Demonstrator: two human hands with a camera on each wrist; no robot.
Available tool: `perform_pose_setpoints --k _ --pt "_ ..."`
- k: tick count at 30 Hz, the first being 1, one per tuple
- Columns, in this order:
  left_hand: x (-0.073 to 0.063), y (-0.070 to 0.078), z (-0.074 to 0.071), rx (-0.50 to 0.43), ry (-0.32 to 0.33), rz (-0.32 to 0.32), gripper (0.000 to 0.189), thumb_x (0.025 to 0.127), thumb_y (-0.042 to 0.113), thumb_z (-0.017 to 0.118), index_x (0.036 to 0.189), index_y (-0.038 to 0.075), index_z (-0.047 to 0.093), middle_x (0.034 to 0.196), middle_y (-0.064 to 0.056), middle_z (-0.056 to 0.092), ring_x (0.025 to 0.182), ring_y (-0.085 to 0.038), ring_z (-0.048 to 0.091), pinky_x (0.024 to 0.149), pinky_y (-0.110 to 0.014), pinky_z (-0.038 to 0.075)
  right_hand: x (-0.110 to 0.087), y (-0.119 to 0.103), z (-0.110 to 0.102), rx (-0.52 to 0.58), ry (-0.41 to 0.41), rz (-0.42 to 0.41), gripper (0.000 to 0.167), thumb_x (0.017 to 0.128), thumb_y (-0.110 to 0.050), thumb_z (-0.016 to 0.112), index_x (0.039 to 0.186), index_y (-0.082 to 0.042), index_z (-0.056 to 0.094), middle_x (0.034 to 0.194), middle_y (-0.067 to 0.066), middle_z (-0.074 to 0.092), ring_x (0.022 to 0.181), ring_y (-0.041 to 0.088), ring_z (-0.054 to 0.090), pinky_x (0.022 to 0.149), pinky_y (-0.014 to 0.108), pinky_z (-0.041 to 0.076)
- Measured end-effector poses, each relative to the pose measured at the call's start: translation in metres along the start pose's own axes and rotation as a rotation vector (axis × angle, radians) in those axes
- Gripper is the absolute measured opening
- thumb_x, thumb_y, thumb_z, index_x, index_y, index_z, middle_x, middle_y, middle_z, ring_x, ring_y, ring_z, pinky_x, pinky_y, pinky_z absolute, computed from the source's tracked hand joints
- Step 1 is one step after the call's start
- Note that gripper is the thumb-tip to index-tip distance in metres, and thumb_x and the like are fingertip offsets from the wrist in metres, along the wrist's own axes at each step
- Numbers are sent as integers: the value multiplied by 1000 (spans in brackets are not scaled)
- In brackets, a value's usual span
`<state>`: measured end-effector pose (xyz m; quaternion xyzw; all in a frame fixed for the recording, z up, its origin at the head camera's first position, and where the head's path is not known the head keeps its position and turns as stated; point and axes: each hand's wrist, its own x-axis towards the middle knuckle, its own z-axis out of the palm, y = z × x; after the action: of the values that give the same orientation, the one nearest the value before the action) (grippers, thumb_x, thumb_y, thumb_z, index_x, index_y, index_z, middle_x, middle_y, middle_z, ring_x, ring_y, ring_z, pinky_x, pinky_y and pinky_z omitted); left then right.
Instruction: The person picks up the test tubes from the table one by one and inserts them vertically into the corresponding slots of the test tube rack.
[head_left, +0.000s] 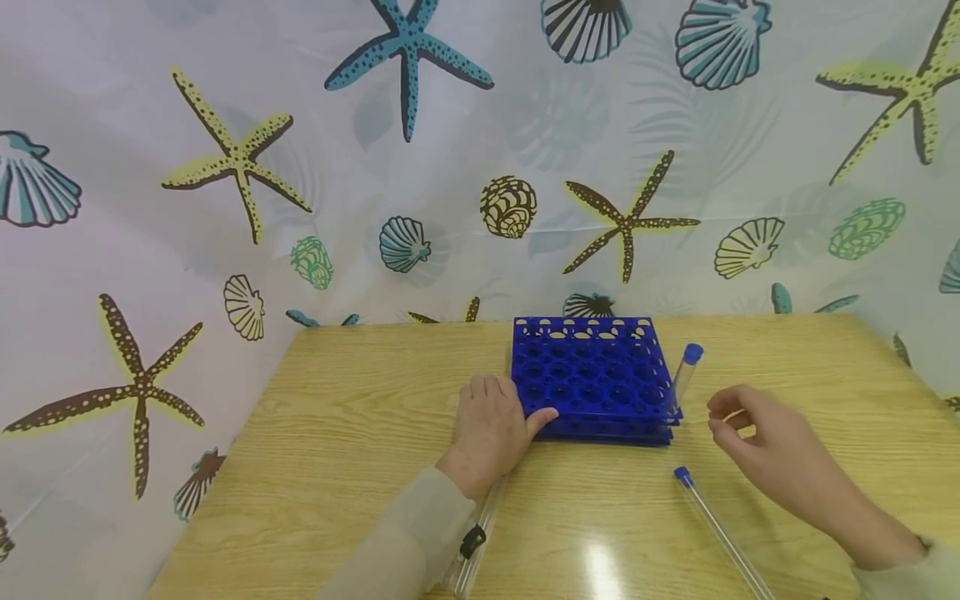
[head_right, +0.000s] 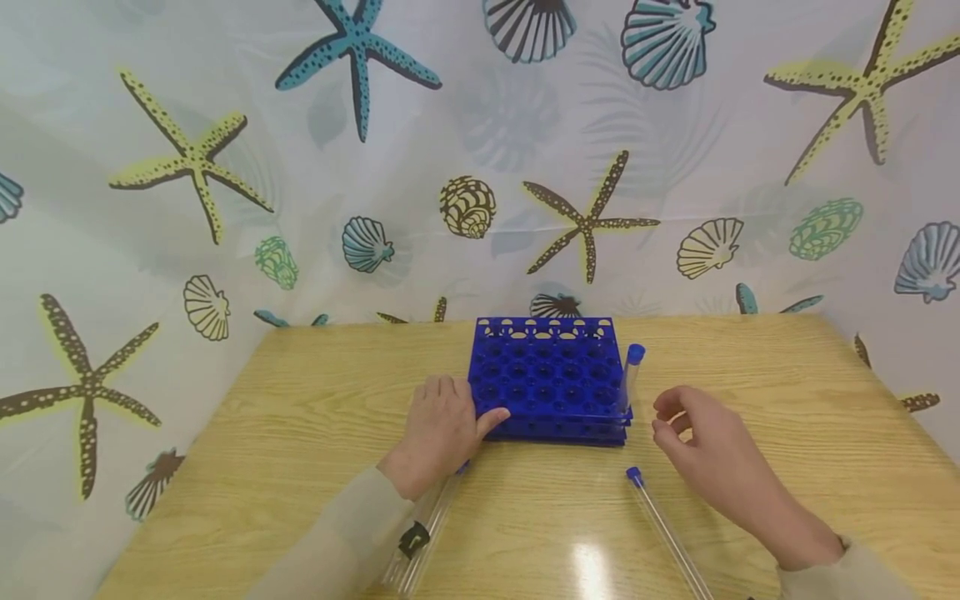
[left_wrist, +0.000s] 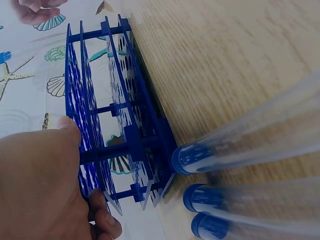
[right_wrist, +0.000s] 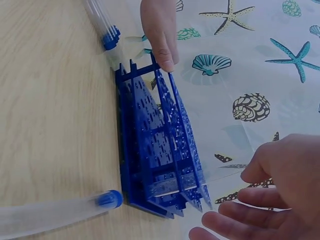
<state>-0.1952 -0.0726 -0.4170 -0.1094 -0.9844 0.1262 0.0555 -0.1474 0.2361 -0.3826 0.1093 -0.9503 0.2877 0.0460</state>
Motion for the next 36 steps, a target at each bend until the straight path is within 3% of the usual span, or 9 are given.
perform_pose_setpoints --k 4,12,19,25,36 --pt "0 0 0 -1 11 1 75 94 75 15 83 7 47 75 -2 40 71 -20 36 64 -30 26 -5 5 4 -14 -25 14 21 100 -16 57 113 0 60 107 12 68 92 22 64 66 22 51" --pt "-1 -1 2 -1 25 1 75 95 75 16 81 7 46 75 -2 40 70 -20 36 63 -30 26 -12 12 13 -6 -68 41 21 99 -14 57 112 1 61 99 7 69 84 14 62 63 23 50" --pt "-1 0 2 2 33 4 75 95 74 16 81 7 47 74 -2 40 70 -20 36 63 -30 26 -18 21 22 34 -205 112 24 98 -14 59 113 5 58 95 6 66 75 10 60 56 23 50" --pt "0 0 3 7 41 5 74 95 74 16 80 8 46 74 -2 40 70 -20 36 63 -30 25 -26 31 33 -25 -195 39 17 92 -11 63 105 1 62 84 -3 63 68 -1 50 58 22 46" --pt "-2 1 1 19 49 1 75 95 74 16 80 8 46 74 -2 40 69 -19 35 63 -29 23 -27 31 39 -12 -323 107 26 92 -23 67 103 0 60 76 -2 60 67 6 51 58 23 44"
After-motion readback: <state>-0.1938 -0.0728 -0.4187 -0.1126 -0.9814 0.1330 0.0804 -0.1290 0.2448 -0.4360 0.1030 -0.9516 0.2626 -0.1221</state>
